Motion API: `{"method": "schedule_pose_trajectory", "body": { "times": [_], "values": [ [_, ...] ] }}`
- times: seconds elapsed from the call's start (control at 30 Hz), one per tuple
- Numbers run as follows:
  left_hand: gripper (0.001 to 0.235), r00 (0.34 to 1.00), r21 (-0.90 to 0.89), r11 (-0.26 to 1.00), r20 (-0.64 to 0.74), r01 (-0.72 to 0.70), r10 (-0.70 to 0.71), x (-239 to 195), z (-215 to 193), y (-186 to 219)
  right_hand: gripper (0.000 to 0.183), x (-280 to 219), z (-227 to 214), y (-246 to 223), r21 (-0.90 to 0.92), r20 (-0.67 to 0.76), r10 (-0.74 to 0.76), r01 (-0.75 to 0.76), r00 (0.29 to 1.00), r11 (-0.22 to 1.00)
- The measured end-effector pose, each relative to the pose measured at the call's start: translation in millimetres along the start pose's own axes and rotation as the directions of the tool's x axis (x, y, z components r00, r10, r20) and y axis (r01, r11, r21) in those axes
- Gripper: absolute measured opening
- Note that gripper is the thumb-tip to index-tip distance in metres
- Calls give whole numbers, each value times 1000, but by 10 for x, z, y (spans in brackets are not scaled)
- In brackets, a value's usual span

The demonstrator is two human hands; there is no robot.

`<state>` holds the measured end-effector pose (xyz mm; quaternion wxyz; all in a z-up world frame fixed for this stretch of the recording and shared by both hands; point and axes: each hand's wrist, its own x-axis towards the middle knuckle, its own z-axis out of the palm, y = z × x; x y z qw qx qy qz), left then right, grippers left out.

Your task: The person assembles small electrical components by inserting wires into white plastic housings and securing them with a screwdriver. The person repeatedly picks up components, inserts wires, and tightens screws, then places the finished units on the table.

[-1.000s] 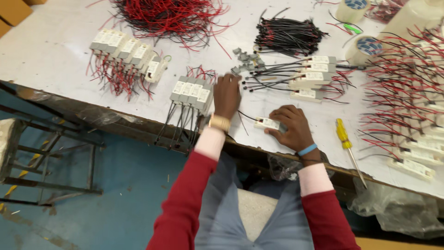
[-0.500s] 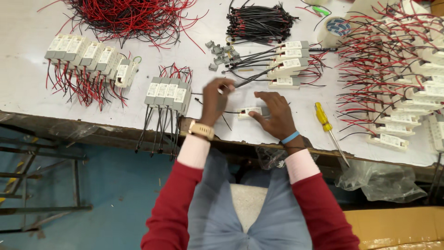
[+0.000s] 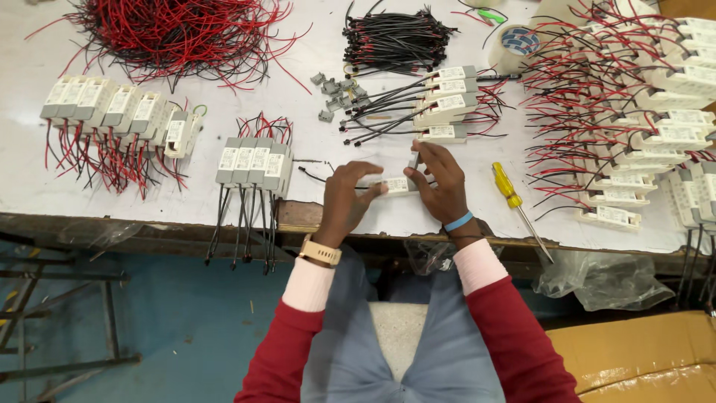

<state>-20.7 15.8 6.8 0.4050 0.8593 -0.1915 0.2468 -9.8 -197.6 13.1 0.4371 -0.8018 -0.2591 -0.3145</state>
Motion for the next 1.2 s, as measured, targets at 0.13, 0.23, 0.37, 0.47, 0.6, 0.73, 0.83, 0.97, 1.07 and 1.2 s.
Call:
{"method": "schedule_pose_trajectory", "body": {
  "times": [0.13,0.23,0.37,0.47,0.6,0.73,0.83,0.97,1.07,1.2],
  "values": [
    [45,955,-169,963,249,209,-163,-60,62,-72,56,9,17,0,-1,10,27,-27,1000,1000],
    [53,946,-344,902,279,260,-166,35,320,-87,53,32,-18,-26,-4,64,21,-21,998,1000],
    [65,961,-388,891,233,234,-150,49,544,-167,32,1,-54,-27,-11,55,-28,29,998,1000],
    [69,977,-440,876,166,196,-135,26,573,-184,29,6,-69,-3,22,67,-53,51,996,998],
    [65,972,-348,913,173,212,-160,11,496,-135,29,6,-55,24,-7,141,-101,103,985,995],
    [65,963,-265,933,182,243,-199,34,468,-105,25,-19,-27,103,16,153,-65,63,986,998],
    [61,971,-262,941,162,216,-178,19,451,-90,24,-57,-14,103,3,146,-38,38,989,999],
    [59,975,-255,947,153,194,-159,42,429,-61,25,-36,-49,34,-21,175,-75,79,982,997],
    [58,980,-260,950,142,171,-137,43,442,-88,25,-25,-63,17,-31,189,-101,108,977,994],
    [56,978,-250,950,142,184,-152,4,451,-107,23,-57,-60,9,-27,174,-33,38,984,999]
  ]
}}
